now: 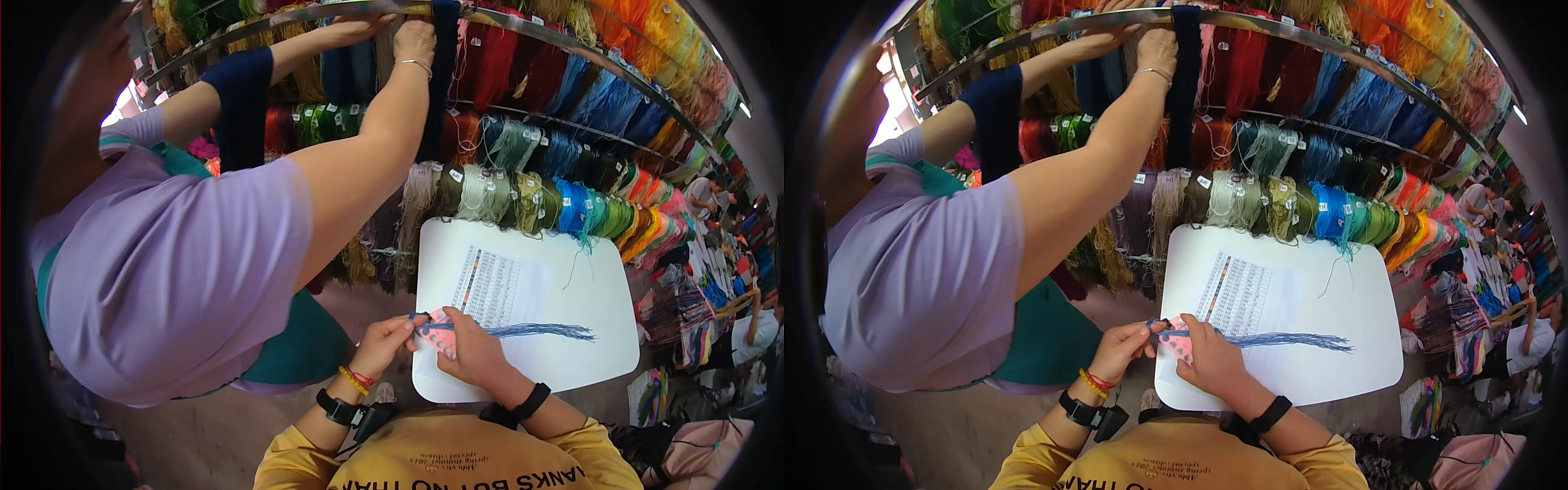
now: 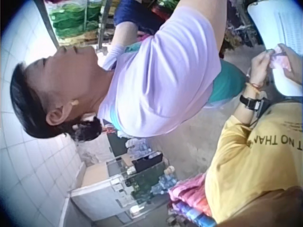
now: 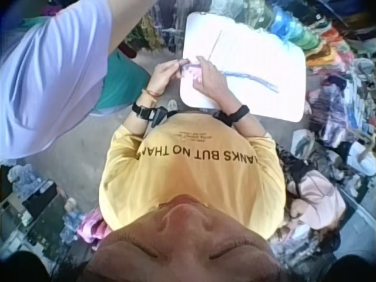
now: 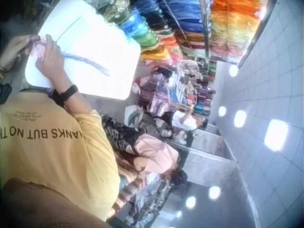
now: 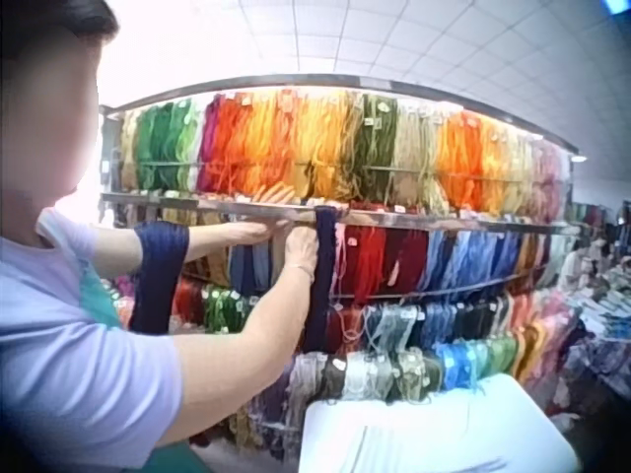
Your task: The person compares a list to a pink thread organizer, pulls strands of thread from various bundles on a rack, and threads them through the holes of the organizer.
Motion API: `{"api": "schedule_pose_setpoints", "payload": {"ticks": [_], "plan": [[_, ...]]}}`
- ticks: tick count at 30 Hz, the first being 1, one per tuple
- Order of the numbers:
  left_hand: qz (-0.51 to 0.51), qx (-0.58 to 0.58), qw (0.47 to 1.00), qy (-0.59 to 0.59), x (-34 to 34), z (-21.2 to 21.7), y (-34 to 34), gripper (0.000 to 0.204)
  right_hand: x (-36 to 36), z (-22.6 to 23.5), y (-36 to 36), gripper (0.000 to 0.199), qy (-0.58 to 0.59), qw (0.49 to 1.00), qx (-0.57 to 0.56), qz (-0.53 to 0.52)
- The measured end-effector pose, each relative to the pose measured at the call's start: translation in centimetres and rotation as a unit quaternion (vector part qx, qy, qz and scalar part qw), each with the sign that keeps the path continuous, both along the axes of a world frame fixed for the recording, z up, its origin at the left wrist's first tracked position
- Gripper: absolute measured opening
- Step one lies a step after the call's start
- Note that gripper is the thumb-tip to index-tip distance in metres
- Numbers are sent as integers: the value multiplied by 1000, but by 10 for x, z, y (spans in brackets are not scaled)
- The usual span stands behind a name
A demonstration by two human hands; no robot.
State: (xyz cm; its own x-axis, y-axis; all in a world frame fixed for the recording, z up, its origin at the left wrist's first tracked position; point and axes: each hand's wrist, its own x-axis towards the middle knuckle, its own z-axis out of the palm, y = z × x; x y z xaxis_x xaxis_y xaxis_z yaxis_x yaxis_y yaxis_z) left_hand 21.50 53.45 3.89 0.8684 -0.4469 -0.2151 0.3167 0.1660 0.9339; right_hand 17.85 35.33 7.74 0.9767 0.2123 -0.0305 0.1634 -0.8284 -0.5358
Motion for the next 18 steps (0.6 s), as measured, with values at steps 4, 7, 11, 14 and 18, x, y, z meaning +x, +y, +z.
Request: {"api": "schedule_pose_setpoints", "payload": {"ticks": [4, 7, 11, 14, 18], "plan": [[81, -195, 968, 133, -11, -5, 9, 27, -1, 18, -15, 71, -3, 999, -4, 40], [98, -303, 933, 166, -14, -10, 15, 28, -1, 30, -25, 76, 5, 997, -24, 76], [113, -338, 915, 188, -23, -7, 21, 24, -1, 34, -44, 81, -18, 995, -33, 95], [147, -238, 936, 214, -32, 4, 22, 30, -1, 37, -56, 84, -27, 991, -40, 126], [180, -197, 946, 185, -45, -4, 54, 29, 5, 45, -68, 84, 4, 987, -76, 143]]}}
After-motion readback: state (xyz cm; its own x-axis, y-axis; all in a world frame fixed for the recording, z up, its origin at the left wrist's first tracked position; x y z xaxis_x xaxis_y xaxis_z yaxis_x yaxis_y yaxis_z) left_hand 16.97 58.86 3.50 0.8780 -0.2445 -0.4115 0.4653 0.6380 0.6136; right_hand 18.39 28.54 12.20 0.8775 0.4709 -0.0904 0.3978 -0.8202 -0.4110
